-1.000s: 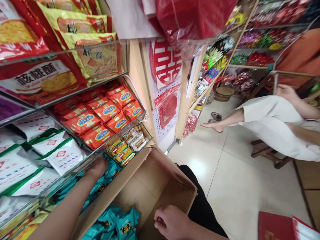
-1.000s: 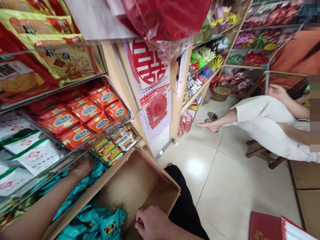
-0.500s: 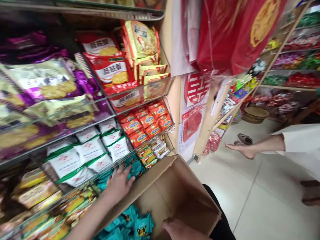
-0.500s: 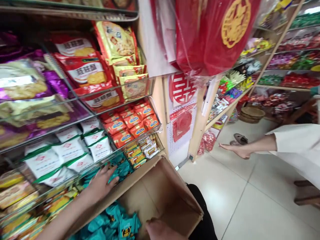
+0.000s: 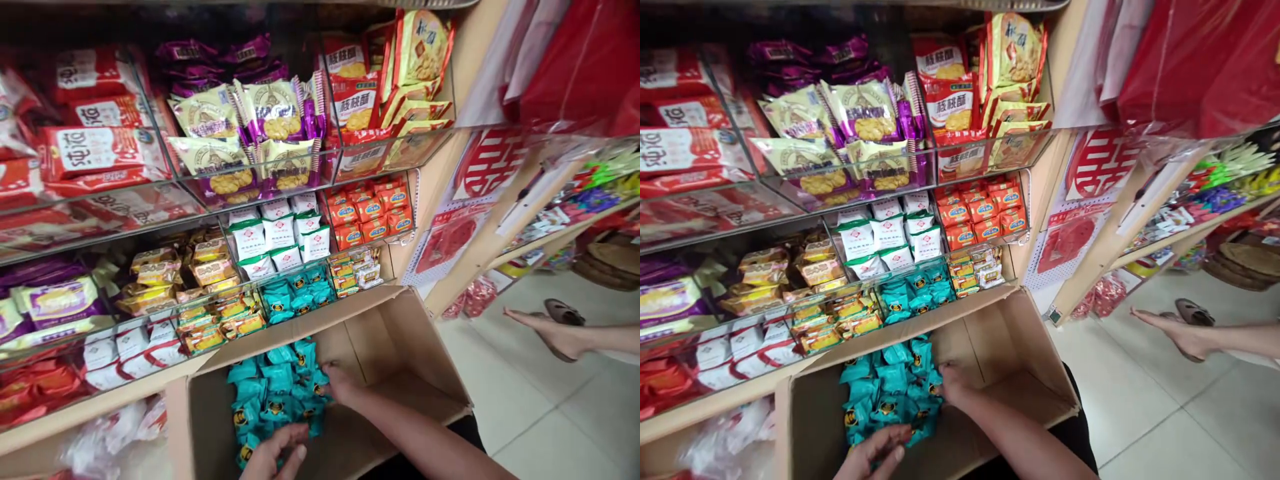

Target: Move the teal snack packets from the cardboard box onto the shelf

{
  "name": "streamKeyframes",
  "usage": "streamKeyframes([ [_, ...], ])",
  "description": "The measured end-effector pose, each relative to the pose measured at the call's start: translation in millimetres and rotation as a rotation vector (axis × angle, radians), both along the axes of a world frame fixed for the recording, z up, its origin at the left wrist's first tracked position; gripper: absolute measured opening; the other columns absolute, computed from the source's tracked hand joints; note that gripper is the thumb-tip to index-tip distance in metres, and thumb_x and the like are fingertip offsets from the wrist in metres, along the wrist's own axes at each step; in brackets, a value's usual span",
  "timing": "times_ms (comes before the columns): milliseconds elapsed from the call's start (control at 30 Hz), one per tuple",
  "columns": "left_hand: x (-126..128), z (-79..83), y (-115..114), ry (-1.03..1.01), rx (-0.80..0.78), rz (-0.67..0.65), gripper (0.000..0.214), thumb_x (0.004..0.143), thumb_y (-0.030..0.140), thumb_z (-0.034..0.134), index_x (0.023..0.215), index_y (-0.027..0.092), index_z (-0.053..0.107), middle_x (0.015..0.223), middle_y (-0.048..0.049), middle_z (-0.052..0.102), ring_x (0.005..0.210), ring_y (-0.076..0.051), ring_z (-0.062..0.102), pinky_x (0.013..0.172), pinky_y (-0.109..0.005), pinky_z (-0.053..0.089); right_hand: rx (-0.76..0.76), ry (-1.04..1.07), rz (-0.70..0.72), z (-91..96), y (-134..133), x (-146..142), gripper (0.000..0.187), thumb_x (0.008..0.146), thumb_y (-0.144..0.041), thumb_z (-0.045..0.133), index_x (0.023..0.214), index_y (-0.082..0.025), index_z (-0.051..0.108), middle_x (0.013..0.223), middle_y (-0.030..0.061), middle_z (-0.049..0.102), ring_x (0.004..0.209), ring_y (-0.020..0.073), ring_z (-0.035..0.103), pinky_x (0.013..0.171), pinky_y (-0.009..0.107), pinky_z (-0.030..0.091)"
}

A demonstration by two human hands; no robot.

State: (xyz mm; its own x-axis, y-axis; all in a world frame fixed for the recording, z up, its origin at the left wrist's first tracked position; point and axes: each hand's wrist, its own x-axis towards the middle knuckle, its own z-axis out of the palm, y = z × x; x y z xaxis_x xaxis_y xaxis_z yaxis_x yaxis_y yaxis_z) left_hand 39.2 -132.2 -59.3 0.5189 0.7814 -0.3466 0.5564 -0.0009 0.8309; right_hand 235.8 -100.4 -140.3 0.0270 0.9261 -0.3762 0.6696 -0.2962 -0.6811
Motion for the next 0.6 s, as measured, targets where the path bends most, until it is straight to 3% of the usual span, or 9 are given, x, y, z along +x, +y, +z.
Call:
streamKeyframes([
  [67, 3.6, 1.5, 4.1, -0.063, -0.063, 0.136, 0.038, 0.068, 0.046, 0.055, 0.097, 0.022, 0.063, 0.102, -0.0075, 0.063, 0.094, -0.021, 0.057, 0.086, -0.032, 0.044, 0.013, 0.039, -0.004, 10.0, -8.9, 12.7, 0.019, 0.062, -0.016, 0.064, 0.081, -0.013, 0.058, 0.087, 0.0069, 0.059, 0.083, 0.0208, 0.054, 0.071, 0.030, 0.039],
  [167, 19.4, 3.5, 15.2, -0.138, -0.171, 0.350, 0.051, 0.064, 0.049, 0.059, 0.105, 0.019, 0.058, 0.112, -0.0100, 0.057, 0.102, -0.023, 0.053, 0.078, -0.031, 0.046, 0.010, 0.181, -0.027, 28.9, -30.3, 23.6, 0.020, 0.074, -0.029, 0.055, 0.089, -0.015, 0.053, 0.084, 0.0020, 0.059, 0.076, 0.0147, 0.054, 0.063, 0.024, 0.041],
  [233, 34.4, 3.3, 21.1, -0.157, -0.298, 0.418, 0.055, 0.068, 0.052, 0.053, 0.112, 0.020, 0.052, 0.116, -0.0099, 0.053, 0.098, -0.022, 0.054, 0.068, -0.028, 0.047, -0.007, 0.469, -0.058, 41.8, -46.4, 23.1, 0.025, 0.078, -0.036, 0.049, 0.093, -0.015, 0.050, 0.083, 0.0015, 0.058, 0.071, 0.0124, 0.054, 0.057, 0.021, 0.041],
  [300, 49.5, 3.3, 23.3, -0.189, -0.368, 0.396, 0.052, 0.071, 0.054, 0.047, 0.109, 0.018, 0.054, 0.105, -0.0087, 0.058, 0.082, -0.018, 0.058, 0.058, -0.024, 0.045, -0.008, 0.733, -0.093, 52.7, -60.3, 18.5, 0.027, 0.075, -0.037, 0.053, 0.089, -0.015, 0.050, 0.076, 0.0001, 0.056, 0.063, 0.0108, 0.052, 0.053, 0.020, 0.040],
  [433, 69.8, 4.4, 21.3, -0.338, -0.215, 0.253, 0.034, 0.070, 0.045, 0.054, 0.079, 0.013, 0.060, 0.066, -0.0001, 0.056, 0.062, -0.010, 0.049, 0.058, -0.021, 0.040, 0.144, 0.762, -0.177, 63.8, -75.3, 8.1, 0.025, 0.068, -0.036, 0.062, 0.077, -0.014, 0.053, 0.069, -0.0022, 0.052, 0.062, 0.0093, 0.049, 0.057, 0.020, 0.040],
  [600, 75.2, -0.2, 17.0, -0.298, 0.038, 0.339, 0.032, 0.072, 0.044, 0.052, 0.059, 0.015, 0.051, 0.054, 0.0035, 0.045, 0.055, -0.008, 0.039, 0.053, -0.019, 0.035, 0.256, 0.681, -0.254, 66.5, -77.8, 1.2, 0.031, 0.081, -0.045, 0.043, 0.076, -0.016, 0.051, 0.062, -0.0025, 0.048, 0.056, 0.0090, 0.046, 0.053, 0.020, 0.038],
])
